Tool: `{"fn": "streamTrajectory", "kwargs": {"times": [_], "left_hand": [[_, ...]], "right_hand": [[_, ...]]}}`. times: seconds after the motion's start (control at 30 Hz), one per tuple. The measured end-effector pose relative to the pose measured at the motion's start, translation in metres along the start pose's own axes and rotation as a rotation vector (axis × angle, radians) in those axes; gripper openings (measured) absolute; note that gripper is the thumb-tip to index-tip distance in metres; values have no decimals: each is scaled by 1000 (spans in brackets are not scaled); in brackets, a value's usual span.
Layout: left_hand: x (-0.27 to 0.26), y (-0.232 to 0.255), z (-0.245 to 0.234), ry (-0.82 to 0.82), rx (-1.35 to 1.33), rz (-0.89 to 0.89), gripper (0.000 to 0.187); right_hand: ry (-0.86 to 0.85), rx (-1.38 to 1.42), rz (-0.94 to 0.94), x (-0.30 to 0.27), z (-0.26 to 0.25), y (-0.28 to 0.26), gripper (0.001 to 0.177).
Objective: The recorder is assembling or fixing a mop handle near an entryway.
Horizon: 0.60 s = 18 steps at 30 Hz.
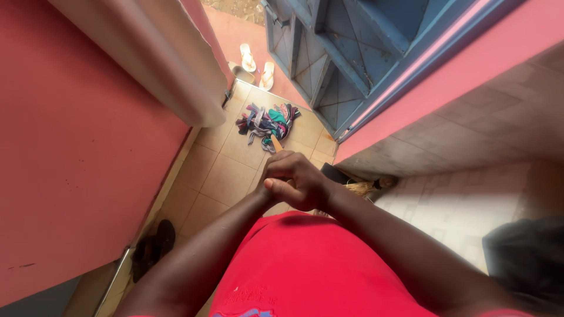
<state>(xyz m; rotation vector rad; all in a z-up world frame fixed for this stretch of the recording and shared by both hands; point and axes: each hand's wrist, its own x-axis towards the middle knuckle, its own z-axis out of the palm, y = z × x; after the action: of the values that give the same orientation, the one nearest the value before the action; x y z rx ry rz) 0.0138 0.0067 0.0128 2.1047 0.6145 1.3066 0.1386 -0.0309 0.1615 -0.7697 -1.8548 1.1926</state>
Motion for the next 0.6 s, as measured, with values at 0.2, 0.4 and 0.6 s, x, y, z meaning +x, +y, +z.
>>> {"fn": "streamTrajectory", "kwargs": {"times": [0.2, 0.4, 0.6], "left_hand": [[11, -30, 13, -179, 59, -215, 31], [-3, -7, 17, -216, -266, -528, 21], [-22, -22, 9, -267, 4, -280, 30]], "right_hand": [[165, 11, -144, -2, -1, 25, 27], [164, 9, 29, -17, -2, 11, 25], [53, -154, -76, -39, 20, 13, 24]]}}
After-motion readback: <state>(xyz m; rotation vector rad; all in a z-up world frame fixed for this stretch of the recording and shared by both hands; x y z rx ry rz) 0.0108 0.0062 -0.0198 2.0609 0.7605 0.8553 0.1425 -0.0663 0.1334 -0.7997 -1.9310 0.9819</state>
